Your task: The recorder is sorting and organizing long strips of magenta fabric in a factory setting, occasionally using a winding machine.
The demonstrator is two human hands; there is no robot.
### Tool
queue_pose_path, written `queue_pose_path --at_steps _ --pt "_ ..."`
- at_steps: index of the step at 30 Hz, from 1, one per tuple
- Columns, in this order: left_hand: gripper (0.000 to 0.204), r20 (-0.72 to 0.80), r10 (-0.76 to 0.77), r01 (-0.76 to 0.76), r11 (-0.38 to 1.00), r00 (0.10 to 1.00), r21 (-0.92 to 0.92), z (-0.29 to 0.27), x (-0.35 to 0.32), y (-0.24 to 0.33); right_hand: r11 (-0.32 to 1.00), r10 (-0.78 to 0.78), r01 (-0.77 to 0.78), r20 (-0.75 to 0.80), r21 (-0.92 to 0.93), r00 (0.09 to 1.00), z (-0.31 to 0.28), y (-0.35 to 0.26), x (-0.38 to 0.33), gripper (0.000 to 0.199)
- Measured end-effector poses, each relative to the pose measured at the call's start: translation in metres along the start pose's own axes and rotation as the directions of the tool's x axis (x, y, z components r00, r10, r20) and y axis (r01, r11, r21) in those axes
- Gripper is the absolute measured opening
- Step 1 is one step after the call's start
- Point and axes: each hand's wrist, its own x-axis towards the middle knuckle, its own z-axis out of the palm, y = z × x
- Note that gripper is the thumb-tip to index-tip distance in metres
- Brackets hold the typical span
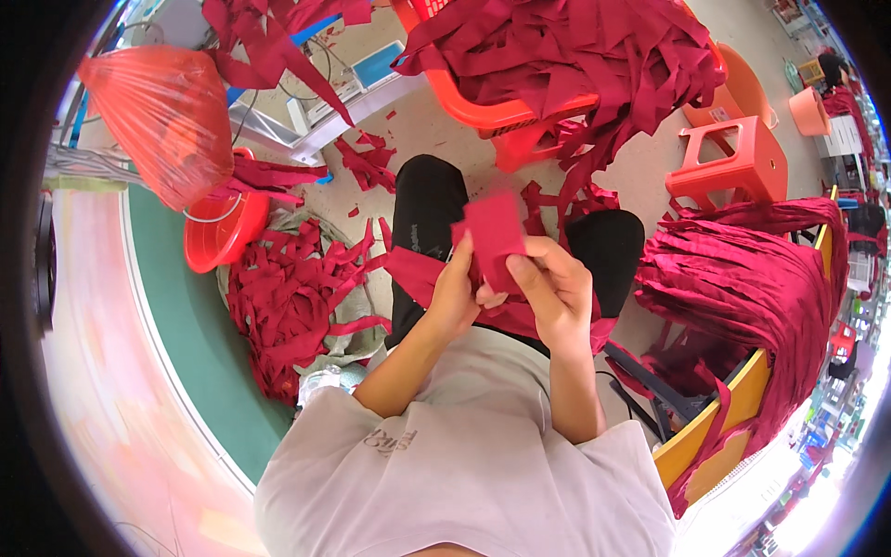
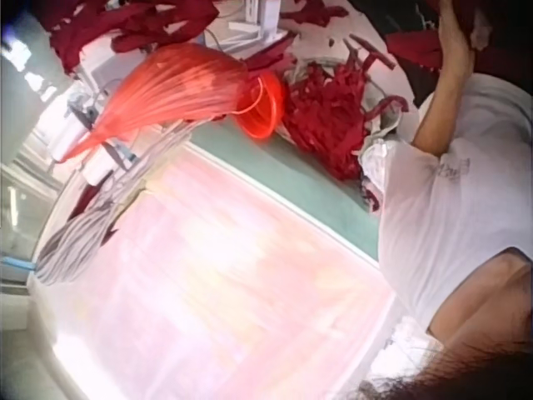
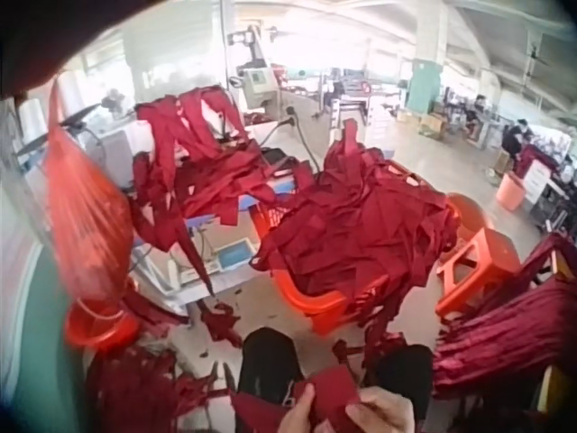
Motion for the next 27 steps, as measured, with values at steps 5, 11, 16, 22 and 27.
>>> queue_pose_path --at_steps 5,11,16,22,27 --pt "0.082 0.088 0.073 -0.074 0.997 0.993 0.011 0.005 -0.003 0.014 0.912 0.375 -0.382 0.078 0.151 0.924 0.012 0.009 -0.009 0.018" --pt "0.036 0.143 0.368 -0.390 0.788 0.919 0.477 0.018 -0.001 0.010 0.925 0.378 -0.379 -0.031 -0.018 0.925 0.018 0.015 -0.015 0.021" --pt "0.032 -0.123 0.186 -0.148 0.952 0.975 0.268 0.026 -0.008 0.019 0.948 0.311 -0.311 0.017 0.070 0.950 0.018 0.014 -0.014 0.035" --pt "0.028 -0.172 0.027 0.022 0.962 0.985 0.274 0.025 -0.006 0.018 0.970 0.242 -0.241 0.048 -0.023 0.969 0.010 0.025 -0.020 0.040" --pt "0.036 -0.191 0.090 -0.025 0.948 0.977 0.318 0.029 0.000 0.020 0.970 0.237 -0.232 0.064 -0.071 0.970 0.010 0.024 -0.020 0.060"
